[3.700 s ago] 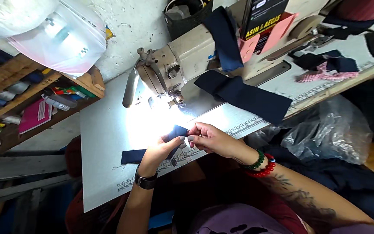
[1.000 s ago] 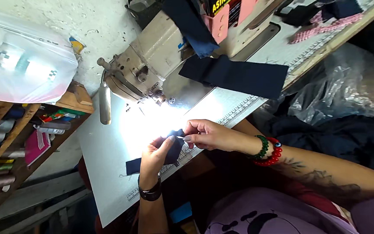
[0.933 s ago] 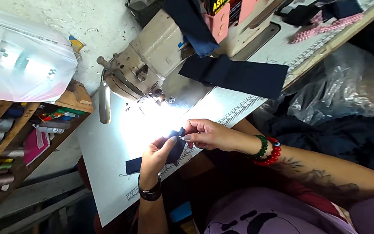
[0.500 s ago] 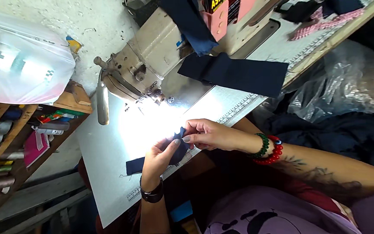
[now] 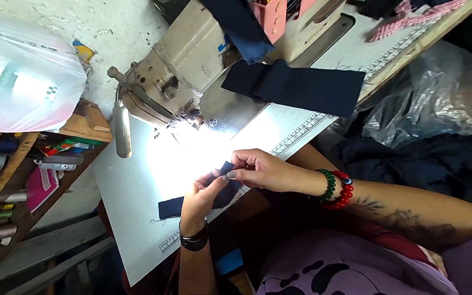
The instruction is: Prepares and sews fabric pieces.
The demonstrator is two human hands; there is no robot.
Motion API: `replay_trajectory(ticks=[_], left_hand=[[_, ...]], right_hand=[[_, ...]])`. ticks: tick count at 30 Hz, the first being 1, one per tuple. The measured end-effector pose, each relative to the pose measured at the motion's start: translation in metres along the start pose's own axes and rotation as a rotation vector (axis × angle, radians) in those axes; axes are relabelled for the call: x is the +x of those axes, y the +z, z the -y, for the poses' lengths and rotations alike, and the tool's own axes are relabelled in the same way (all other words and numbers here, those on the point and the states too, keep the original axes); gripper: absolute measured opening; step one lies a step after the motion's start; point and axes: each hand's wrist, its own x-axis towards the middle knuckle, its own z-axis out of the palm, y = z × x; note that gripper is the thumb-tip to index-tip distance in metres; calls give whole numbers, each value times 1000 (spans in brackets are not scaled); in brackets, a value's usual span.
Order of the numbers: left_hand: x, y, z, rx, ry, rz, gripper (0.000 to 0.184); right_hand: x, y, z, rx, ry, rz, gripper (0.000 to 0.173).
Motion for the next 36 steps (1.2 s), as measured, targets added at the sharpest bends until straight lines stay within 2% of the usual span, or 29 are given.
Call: replay_trajectory(ticks=[16,22,24,26,27,28,29,30,31,33,34,36], left_hand=[[0,-4,5,-38,-44,63,18],[-3,-6,6,52,-52,161,15],[-12,-11,2,138,-19,87,13],[-19,-16,-1,197,52,5,13],[-20,-17,-3,212,101,6,14],[-19,-16,-5,227,152,42,15],[-15,-11,-7,253,202,84,17],[-10,-2,-8,287,245,110,18],[-5,9,-8,318,285,116,19],[8,28,-6,342,321,96,29],[14,31,-6,349,297,112,39],[22,22,-4,330,145,174,51]], right_hand=[[-2,4,-6,-65,-29,-24,16],[-5,-3,-1,161,-28,-155,16],[-20,-20,3,3,-54,-38,13],[-41,-38,13,-317,-6,230,14],[-50,-41,19,-454,31,309,27],[-56,-39,23,-556,59,313,43],[-60,-36,28,-618,64,264,59],[-61,-31,31,-638,42,187,65],[-59,-25,33,-628,-4,104,61],[-46,-20,36,-639,-93,-42,36],[-39,-23,38,-666,-109,-90,28],[-26,-40,47,-681,-104,-182,27]])
